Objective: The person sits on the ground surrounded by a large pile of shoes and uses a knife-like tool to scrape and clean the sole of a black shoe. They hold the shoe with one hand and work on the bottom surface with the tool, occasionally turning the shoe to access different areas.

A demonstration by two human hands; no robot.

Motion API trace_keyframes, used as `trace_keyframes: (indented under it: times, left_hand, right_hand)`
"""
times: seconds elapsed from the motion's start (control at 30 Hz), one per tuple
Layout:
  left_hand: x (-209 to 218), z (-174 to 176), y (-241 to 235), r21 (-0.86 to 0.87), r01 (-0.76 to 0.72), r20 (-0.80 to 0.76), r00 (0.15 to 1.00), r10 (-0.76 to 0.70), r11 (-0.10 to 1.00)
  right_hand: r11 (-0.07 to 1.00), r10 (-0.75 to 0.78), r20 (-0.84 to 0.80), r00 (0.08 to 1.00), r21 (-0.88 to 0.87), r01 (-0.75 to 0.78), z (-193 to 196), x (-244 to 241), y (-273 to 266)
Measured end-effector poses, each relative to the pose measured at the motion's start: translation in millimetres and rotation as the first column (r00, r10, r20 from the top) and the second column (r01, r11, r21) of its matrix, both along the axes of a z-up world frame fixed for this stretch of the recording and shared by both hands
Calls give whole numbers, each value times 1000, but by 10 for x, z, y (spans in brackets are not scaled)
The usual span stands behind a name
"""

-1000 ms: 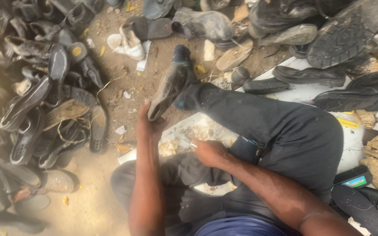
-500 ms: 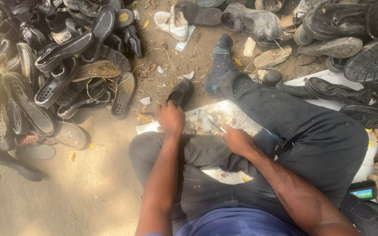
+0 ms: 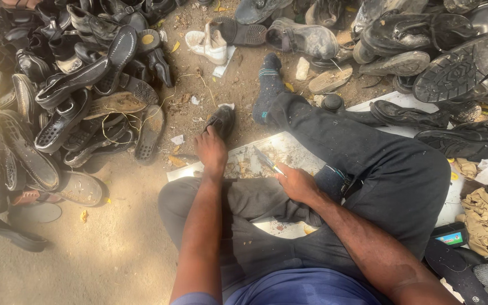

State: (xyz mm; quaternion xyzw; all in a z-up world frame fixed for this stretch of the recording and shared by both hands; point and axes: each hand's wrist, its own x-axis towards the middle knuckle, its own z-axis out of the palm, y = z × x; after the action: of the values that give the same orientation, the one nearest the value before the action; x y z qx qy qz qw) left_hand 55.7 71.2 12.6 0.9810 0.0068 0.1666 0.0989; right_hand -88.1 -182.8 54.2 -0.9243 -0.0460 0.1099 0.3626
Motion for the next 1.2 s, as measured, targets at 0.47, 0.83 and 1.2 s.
trace_keyframes:
  times: [0.47, 0.83, 1.2]
  left_hand:
    - [-231, 171, -590, -90, 414, -82, 903, -421, 906]
    - [-286, -53, -546, -284, 353, 90, 935, -342, 892]
    - [-272, -163, -489, -274, 447, 180, 893, -412, 851]
  right_hand:
    - [981, -125, 28, 992, 154, 119, 552, -168, 43]
    - [983, 48, 166, 985, -180, -17, 558, 243, -9]
    - [908, 206, 82, 975, -387, -159, 406, 852, 377]
